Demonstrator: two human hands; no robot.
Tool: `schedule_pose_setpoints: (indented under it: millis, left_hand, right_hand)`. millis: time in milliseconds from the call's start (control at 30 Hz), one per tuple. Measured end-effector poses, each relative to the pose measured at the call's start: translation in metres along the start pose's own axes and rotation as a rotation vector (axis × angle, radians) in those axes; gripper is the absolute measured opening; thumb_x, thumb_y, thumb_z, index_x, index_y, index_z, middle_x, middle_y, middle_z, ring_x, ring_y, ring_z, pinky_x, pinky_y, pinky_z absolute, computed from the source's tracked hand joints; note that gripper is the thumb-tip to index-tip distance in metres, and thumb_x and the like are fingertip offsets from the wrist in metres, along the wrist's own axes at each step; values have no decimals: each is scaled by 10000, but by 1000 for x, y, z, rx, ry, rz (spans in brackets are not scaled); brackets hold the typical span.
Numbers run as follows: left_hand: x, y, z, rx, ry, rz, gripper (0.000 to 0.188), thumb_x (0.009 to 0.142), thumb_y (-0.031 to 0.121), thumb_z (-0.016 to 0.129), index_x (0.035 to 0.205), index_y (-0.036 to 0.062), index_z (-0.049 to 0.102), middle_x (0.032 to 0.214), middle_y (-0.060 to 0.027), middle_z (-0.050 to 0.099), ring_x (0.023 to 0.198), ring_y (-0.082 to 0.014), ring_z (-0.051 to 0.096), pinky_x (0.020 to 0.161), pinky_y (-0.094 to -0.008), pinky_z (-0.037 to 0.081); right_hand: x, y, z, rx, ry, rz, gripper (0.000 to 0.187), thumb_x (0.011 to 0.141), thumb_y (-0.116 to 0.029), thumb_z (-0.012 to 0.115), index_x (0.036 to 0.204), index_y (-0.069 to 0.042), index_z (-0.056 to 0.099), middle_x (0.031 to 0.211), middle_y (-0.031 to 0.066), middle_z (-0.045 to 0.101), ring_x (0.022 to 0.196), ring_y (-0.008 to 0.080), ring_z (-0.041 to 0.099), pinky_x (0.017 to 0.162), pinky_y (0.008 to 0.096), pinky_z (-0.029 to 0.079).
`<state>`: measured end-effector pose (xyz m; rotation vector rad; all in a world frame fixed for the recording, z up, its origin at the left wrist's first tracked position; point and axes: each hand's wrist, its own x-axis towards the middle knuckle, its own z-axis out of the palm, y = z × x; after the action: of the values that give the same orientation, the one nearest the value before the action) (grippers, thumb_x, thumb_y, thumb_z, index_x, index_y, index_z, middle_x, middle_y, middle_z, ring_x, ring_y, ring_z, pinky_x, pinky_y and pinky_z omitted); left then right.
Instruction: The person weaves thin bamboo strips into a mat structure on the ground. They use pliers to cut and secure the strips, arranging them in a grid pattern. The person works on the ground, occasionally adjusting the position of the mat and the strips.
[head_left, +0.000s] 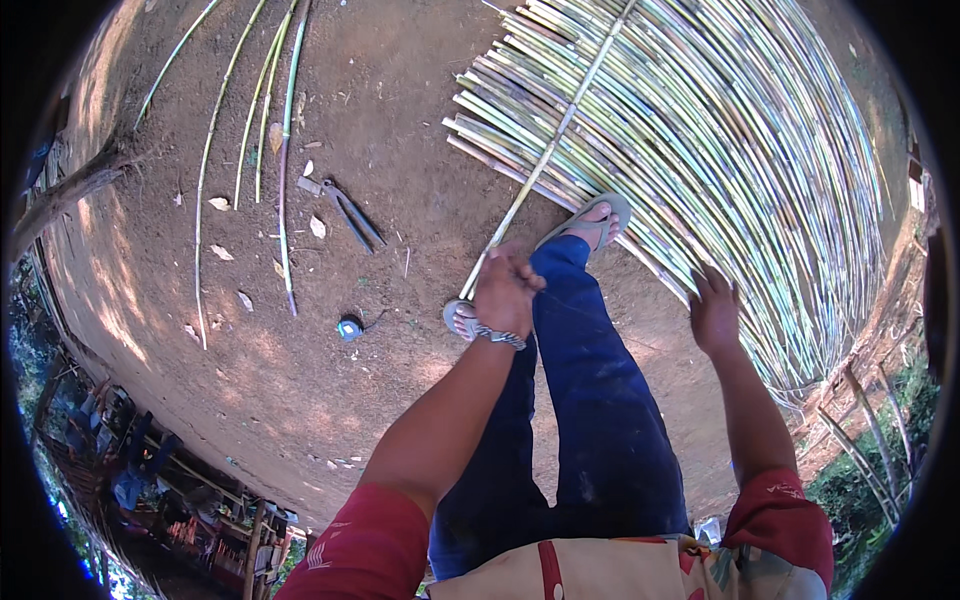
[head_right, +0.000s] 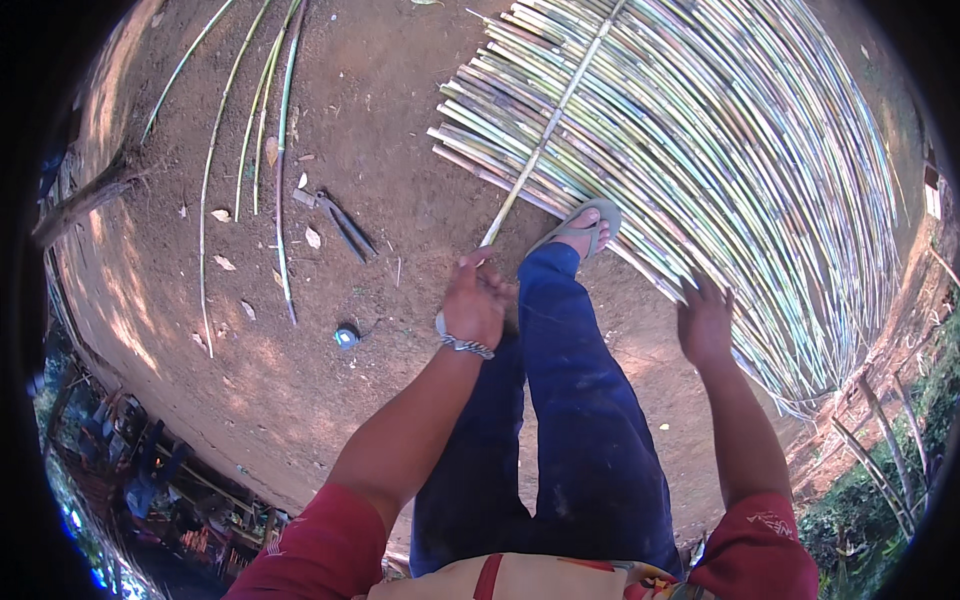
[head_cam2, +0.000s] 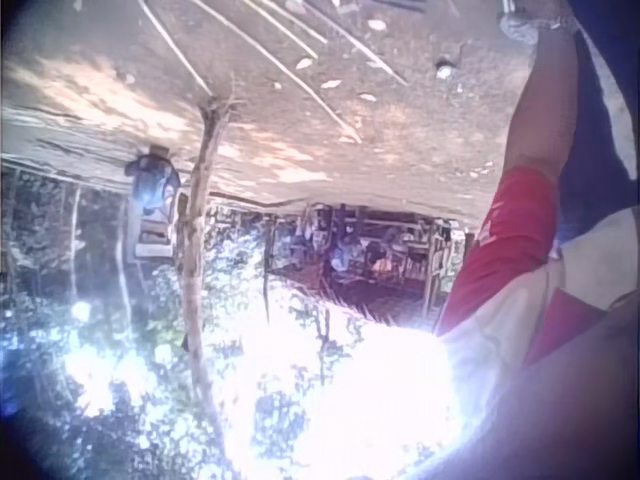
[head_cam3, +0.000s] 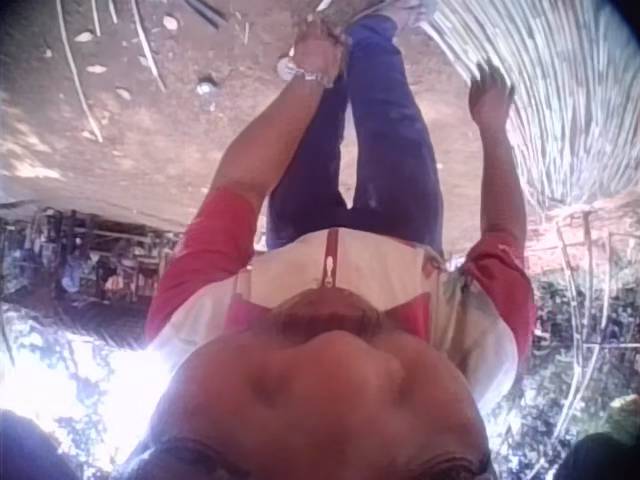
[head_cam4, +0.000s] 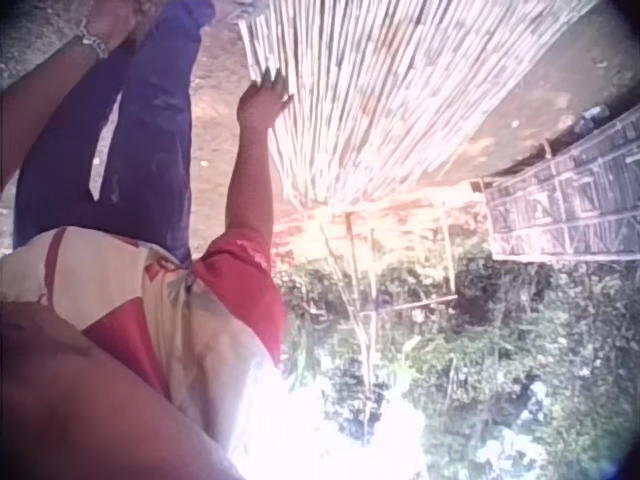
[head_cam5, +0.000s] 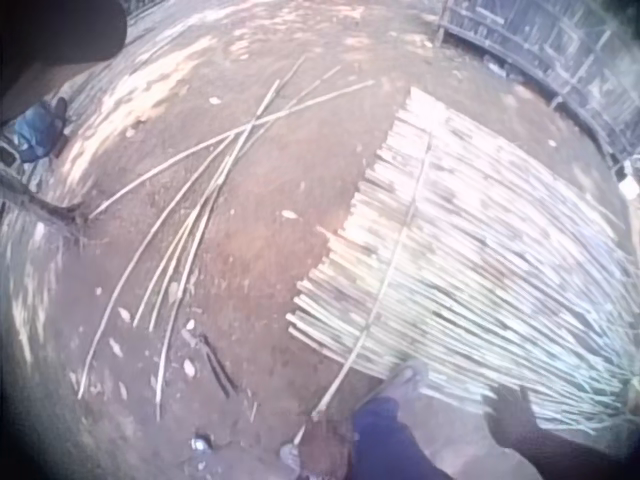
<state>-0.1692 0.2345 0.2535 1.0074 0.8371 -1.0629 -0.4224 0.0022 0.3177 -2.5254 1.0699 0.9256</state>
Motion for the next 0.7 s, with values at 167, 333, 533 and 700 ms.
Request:
schedule_pose_setpoints:
  millis: [167,333,533,700]
  left_hand:
    - [5,-38,54,320,-149,-99,481,1109,344,303,1479,89,474,1355,-103,584,998,-151,547,852,-314,464]
    - [68,-67,-10,751,-141,9,478,1092,368,340,1361,68,597,1329,-103,614,1158,-207,565,923,-358,446]
    - [144,-47,-69,1449,152,337,378,966,360,591,1092,19,697,1137,-201,700,1084,-344,657,970,-408,489]
    - [201,-38,-114,1626,177,479,386,867,286,718,1125,7,651,1139,-229,688,1047,-397,664,941,-468,513]
  right_hand:
    - [38,-151,4,892,-172,-155,224,978,-116,554,1189,-62,607,1040,207,692,1010,421,653,860,469,510]
    - [75,-174,77,867,-69,-213,160,955,-78,552,1103,-60,611,953,219,676,933,438,654,782,496,499]
    - [132,-159,161,946,93,-148,179,915,-23,568,1030,-43,704,970,218,677,932,406,659,801,471,511]
    - [176,-163,188,710,134,-226,226,857,-31,600,1023,-74,747,955,214,677,902,397,666,807,470,526]
